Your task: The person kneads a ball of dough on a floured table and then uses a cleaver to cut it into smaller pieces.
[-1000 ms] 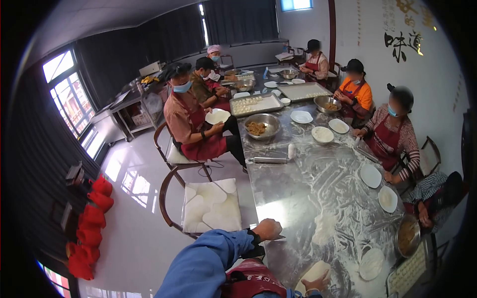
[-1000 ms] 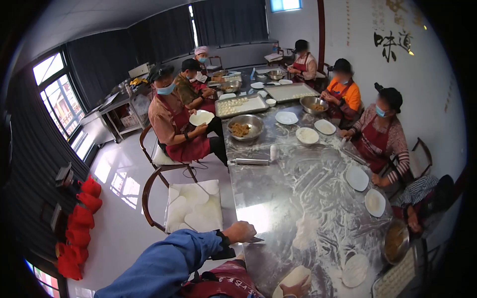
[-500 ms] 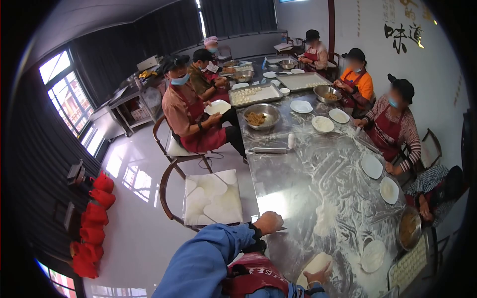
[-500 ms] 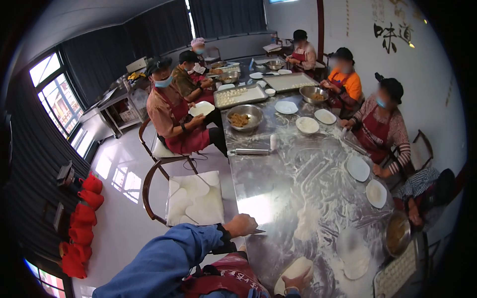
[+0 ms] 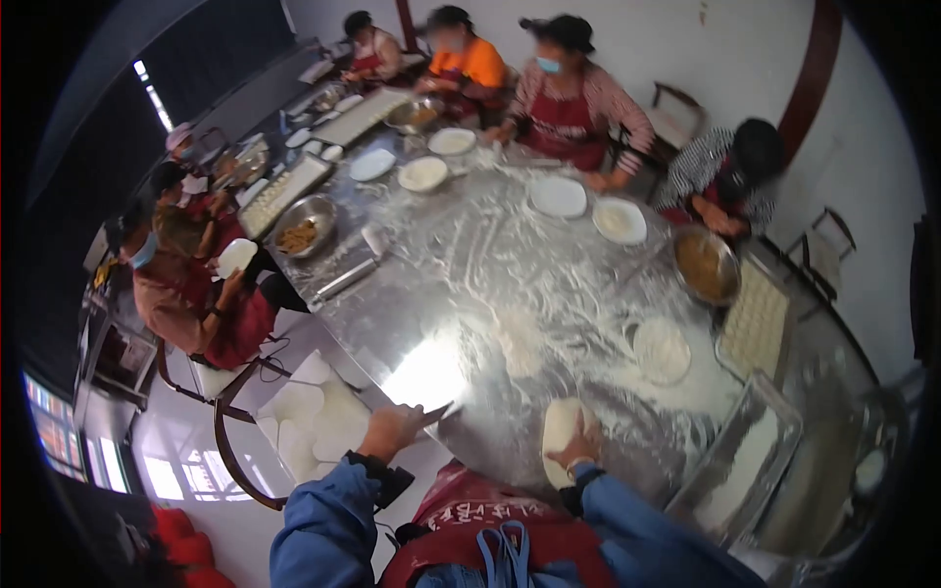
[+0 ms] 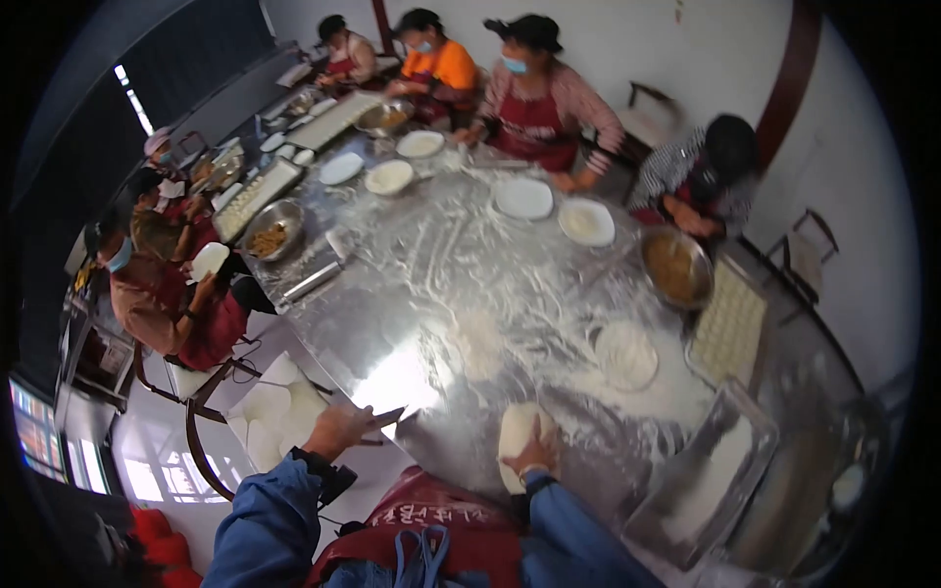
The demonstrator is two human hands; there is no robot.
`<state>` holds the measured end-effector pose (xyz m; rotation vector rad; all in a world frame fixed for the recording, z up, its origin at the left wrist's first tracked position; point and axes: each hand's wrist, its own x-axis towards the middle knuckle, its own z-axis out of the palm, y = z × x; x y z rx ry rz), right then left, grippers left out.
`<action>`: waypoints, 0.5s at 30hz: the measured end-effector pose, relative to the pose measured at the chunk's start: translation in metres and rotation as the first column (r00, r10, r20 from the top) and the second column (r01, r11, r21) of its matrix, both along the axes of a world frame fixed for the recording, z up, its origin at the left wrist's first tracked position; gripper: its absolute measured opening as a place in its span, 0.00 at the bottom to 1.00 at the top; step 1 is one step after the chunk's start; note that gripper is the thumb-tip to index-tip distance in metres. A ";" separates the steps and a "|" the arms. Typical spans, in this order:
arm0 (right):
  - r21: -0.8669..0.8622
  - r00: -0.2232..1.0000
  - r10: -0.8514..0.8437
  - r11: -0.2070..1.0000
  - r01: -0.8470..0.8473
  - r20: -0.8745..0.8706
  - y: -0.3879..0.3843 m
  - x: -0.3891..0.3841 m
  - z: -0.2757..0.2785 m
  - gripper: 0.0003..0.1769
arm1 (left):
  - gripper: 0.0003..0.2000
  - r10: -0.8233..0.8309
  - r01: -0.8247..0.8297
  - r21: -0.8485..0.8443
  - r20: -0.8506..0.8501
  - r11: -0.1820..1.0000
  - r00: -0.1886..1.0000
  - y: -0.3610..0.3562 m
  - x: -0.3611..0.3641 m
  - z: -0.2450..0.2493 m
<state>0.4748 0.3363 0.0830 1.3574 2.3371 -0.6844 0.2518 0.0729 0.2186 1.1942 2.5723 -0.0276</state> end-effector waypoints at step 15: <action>-0.094 0.968 0.083 0.990 -0.108 -0.239 0.034 -0.024 -0.005 0.61 | 0.13 0.328 -0.444 0.159 0.471 0.882 0.819 -0.025 -0.026 -0.098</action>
